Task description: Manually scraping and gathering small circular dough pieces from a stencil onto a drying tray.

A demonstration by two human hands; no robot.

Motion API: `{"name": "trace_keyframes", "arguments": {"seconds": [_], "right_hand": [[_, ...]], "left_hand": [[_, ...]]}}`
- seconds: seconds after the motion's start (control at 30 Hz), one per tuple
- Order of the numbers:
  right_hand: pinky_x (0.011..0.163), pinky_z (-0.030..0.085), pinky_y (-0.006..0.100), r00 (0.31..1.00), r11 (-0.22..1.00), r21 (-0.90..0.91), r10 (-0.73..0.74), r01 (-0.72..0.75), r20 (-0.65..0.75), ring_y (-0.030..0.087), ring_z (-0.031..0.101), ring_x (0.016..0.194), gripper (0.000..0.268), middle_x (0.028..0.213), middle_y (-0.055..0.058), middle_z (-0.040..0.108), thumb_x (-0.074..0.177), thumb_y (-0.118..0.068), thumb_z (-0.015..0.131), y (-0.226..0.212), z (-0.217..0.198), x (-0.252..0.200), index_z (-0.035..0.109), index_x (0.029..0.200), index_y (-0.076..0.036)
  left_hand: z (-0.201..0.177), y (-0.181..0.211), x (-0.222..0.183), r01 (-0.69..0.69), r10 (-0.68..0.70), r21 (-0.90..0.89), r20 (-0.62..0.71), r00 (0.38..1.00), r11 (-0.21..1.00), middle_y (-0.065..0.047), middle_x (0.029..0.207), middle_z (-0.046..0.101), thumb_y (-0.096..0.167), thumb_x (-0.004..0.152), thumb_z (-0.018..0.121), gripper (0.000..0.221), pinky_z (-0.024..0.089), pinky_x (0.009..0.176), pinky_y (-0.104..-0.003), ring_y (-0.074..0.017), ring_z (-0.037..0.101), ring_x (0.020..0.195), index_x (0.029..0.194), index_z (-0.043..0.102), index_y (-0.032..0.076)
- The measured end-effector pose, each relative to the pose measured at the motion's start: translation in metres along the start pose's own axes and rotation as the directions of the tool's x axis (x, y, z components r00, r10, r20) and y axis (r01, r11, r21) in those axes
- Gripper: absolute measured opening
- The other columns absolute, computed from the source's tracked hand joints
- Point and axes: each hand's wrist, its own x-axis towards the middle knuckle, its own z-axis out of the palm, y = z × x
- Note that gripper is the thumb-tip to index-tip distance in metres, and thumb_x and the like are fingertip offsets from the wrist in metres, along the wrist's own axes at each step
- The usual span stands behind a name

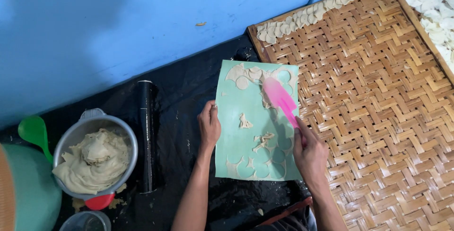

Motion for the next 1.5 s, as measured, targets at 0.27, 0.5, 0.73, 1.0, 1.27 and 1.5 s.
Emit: {"name": "trace_keyframes", "arguments": {"seconds": [0.27,0.5,0.73,1.0,1.27,1.5], "right_hand": [[0.053,0.051,0.035,0.993,0.987,0.115,-0.115,0.111,0.026,0.016,0.06,0.054,0.036,0.089,0.015,0.073,0.097,-0.012,0.066,-0.001,0.015,0.005,0.07,0.133,-0.012],[0.052,0.048,0.037,0.992,0.991,0.114,-0.074,0.063,0.098,0.019,0.056,0.048,0.035,0.065,0.016,0.065,0.097,-0.015,0.066,0.007,0.035,0.018,0.071,0.131,-0.013],[0.05,0.045,0.037,0.99,0.996,0.081,0.02,-0.032,0.14,0.018,0.05,0.044,0.035,0.055,0.016,0.055,0.097,-0.02,0.066,0.007,0.044,0.026,0.072,0.131,-0.014],[0.055,0.045,0.026,0.933,0.935,0.302,0.07,-0.185,0.354,0.005,0.054,0.062,0.041,0.069,-0.002,0.068,0.098,-0.024,0.063,0.029,0.054,0.035,0.066,0.139,-0.019],[0.054,0.037,0.022,0.847,0.768,0.495,0.113,-0.406,0.52,0.004,0.045,0.062,0.042,0.074,-0.004,0.061,0.1,-0.023,0.062,0.035,0.045,0.03,0.065,0.142,-0.019],[0.052,0.032,0.02,0.775,0.427,0.682,0.075,-0.594,0.628,0.005,0.042,0.06,0.046,0.078,-0.002,0.062,0.102,-0.021,0.061,0.089,0.047,0.029,0.062,0.146,-0.009]], "left_hand": [[0.0,-0.001,0.001,-0.013,0.013,0.018,-0.009,1.0,1.0,-0.018,0.088,0.07,0.012,0.103,0.046,0.023,0.05,0.069,-0.037,-0.0299,0.069,0.077,0.107,0.064,-0.003],[-0.001,0.004,0.001,-0.019,0.019,0.005,-0.013,1.0,1.0,-0.018,0.088,0.07,0.013,0.104,0.045,0.024,0.05,0.068,-0.038,-0.0294,0.069,0.077,0.106,0.063,-0.003],[0.0,-0.001,0.0,0.049,-0.049,0.041,0.0,0.999,0.998,-0.018,0.083,0.068,0.013,0.103,0.046,0.024,0.047,0.064,-0.038,-0.0296,0.066,0.07,0.107,0.063,-0.003],[-0.001,0.0,0.0,0.001,-0.001,0.011,-0.018,1.0,1.0,-0.017,0.088,0.071,0.012,0.103,0.046,0.023,0.05,0.069,-0.037,-0.0287,0.07,0.077,0.107,0.063,-0.003],[-0.001,0.002,0.0,-0.01,0.01,0.017,-0.02,1.0,1.0,-0.019,0.088,0.07,0.012,0.104,0.046,0.023,0.049,0.069,-0.037,-0.0304,0.068,0.077,0.107,0.063,-0.004],[0.0,0.0,-0.001,-0.004,0.004,0.009,-0.005,1.0,1.0,-0.017,0.09,0.071,0.013,0.104,0.046,0.024,0.05,0.07,-0.036,-0.0275,0.069,0.078,0.109,0.064,-0.002]]}}
